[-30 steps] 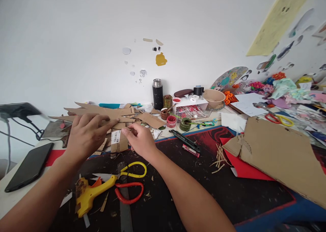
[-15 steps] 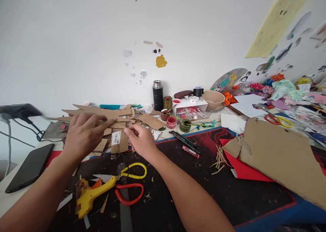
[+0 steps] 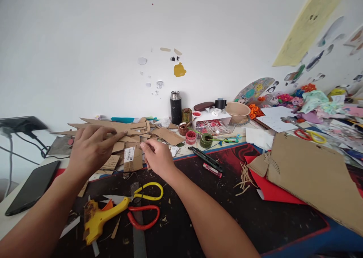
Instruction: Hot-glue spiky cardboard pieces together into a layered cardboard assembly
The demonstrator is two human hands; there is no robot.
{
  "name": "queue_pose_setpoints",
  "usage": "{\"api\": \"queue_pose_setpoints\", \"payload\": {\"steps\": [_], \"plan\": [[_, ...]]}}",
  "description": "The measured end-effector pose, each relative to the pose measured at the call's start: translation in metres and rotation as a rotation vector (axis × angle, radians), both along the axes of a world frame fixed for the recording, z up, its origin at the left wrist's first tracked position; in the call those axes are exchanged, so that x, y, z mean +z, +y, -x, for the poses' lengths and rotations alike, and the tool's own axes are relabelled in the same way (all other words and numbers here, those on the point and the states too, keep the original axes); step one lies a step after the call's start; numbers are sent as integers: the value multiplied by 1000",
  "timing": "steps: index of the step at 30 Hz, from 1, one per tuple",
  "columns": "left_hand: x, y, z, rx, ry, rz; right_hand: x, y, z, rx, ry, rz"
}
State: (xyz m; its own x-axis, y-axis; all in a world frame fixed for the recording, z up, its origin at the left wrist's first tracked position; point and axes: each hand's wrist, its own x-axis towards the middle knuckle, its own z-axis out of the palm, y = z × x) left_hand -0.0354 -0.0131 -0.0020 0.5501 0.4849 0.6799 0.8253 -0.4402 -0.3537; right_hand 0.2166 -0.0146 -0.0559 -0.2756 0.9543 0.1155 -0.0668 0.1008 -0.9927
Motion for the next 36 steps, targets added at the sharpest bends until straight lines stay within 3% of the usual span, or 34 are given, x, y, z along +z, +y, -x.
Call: {"api": "queue_pose_setpoints", "payload": {"steps": [9,23,36], "plan": [[1,-1,-1,3,-10,11,6,-3,0,40,32,-8],[-6,-6,-1,-21,-2,-43,12,1,1,145,242,259],[-8,-6,-2,-37,-21,-26,14,0,0,165,285,321]]}}
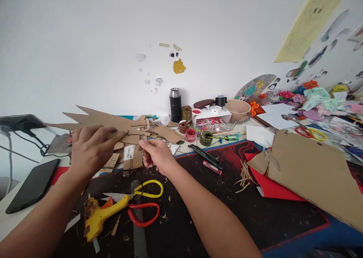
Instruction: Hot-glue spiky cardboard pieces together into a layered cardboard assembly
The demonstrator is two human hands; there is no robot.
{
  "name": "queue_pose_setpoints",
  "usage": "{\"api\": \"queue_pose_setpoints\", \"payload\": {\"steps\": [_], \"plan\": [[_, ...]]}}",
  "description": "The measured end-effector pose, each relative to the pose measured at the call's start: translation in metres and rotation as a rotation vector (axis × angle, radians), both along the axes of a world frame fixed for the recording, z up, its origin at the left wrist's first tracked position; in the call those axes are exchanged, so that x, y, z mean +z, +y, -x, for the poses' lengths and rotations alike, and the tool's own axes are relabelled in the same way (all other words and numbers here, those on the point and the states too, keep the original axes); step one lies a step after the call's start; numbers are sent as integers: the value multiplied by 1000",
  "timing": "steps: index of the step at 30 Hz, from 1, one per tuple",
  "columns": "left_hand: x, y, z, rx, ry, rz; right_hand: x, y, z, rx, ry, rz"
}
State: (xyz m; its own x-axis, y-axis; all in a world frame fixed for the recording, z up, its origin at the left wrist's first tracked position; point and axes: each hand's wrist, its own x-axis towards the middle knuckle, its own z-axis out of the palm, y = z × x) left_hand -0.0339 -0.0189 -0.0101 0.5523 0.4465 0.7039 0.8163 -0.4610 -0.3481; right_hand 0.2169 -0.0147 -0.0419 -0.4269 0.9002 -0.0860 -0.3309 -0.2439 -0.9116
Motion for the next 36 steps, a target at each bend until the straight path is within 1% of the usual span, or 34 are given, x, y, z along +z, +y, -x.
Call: {"api": "queue_pose_setpoints", "payload": {"steps": [9,16,21,27,32,36], "plan": [[2,2,-2,18,60,-62,0,0,1,-5,-3,-1],[1,2,-2,11,43,-37,0,0,1,-4,0,-1],[-1,5,2,39,27,-39,-1,1,1,-27,-8,22],[-3,7,6,46,-29,17,-1,2,1,-30,-13,31],[-3,9,6,30,-44,-38,-1,1,1,-37,-4,32],[-4,9,3,8,-29,-36,0,0,1,-4,-11,22]]}}
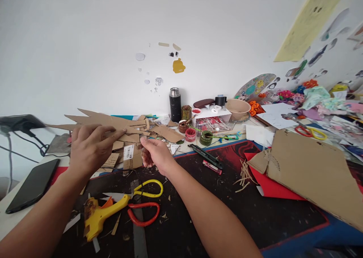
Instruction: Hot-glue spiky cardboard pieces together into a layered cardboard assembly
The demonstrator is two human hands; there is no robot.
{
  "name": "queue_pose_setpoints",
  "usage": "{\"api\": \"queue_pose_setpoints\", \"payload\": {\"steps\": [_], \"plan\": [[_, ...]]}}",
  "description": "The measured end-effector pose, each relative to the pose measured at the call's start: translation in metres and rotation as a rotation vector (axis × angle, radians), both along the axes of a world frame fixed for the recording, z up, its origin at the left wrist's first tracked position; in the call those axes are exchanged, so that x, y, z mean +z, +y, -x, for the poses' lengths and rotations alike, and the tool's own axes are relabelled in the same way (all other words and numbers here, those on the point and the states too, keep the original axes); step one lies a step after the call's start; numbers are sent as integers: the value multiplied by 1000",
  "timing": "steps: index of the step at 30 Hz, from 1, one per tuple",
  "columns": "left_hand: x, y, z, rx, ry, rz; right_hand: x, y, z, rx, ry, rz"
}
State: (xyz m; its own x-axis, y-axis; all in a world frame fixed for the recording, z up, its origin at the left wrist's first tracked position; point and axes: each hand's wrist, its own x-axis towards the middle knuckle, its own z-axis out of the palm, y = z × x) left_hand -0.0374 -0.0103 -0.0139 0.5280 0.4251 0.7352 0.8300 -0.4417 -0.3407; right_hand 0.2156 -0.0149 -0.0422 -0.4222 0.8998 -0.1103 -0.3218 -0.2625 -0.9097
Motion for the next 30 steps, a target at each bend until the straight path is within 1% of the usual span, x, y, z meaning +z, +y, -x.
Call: {"api": "queue_pose_setpoints", "payload": {"steps": [6,14,21,30], "plan": [[-4,1,-2,-45,17,-3,-1,-1,1,22,-2,2],[-6,4,-1,-59,-14,24,-1,-1,1,18,-4,9],[-4,3,-1,-61,-5,26,-2,-1,3,16,12,11],[-5,1,2,-6,-29,99,0,-2,2,25,12,40]]}}
